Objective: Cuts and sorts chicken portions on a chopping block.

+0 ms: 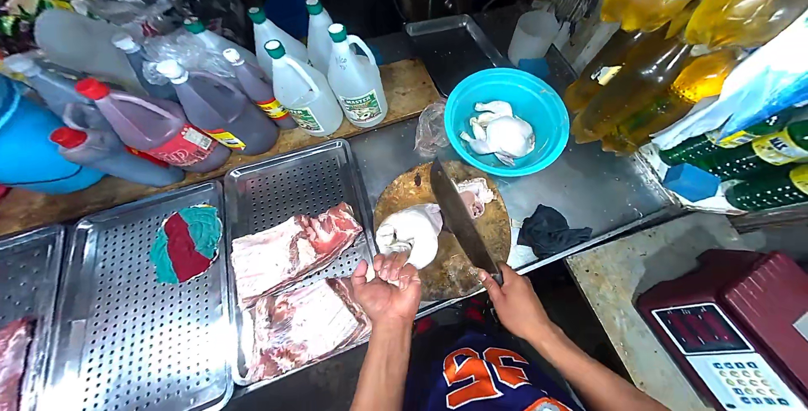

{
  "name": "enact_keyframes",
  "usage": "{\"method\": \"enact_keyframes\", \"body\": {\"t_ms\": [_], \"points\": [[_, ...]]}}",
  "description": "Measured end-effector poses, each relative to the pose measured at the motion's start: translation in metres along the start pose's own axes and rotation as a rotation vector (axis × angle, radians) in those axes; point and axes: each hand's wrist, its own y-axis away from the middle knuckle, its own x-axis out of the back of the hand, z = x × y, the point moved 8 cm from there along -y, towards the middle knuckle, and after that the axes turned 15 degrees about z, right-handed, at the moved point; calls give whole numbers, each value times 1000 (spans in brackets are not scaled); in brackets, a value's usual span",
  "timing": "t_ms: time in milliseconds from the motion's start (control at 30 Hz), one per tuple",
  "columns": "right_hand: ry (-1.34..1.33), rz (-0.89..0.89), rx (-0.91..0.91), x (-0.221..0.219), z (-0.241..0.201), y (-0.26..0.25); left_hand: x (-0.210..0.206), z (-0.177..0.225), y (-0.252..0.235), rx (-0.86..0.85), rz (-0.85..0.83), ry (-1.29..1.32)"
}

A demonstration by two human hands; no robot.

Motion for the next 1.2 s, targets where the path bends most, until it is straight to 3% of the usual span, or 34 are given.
{"method": "enact_keyframes", "body": {"t_ms": [200,300,400,500,567,600,667,767,900,1000,1100,1200], "points": [[47,-133,-90,-28,38,-20,-2,-3,0,53,-24,-70],[-7,-112,-42,-1,9,-34,1,-5,1,68,-41,-99],[-192,61,110,55,-59,-48,2,-6,1,65,-33,-121],[-528,377,356,117,-134,-44,0,-5,-2,90,-39,-120],[-679,547,482,130,-164,-35,-1,-6,-3,113,-46,-124],[-662,587,484,115,-162,-34,1,-5,-3,122,-44,-128],[-323,466,322,42,-119,-37,3,-5,-4,129,-30,-135],[254,-101,-50,-73,-32,-39,13,-4,-1,100,1,-179],[286,-271,-114,-74,-27,-46,29,13,-3,80,-25,-210],[285,-333,-98,-59,-20,-52,25,42,-21,-37,-94,-294],[243,-401,-156,-42,5,-43,-6,76,-21,-98,-233,-470],[81,-403,-275,-31,38,-38,-38,79,-10,-165,-386,-783]]}}
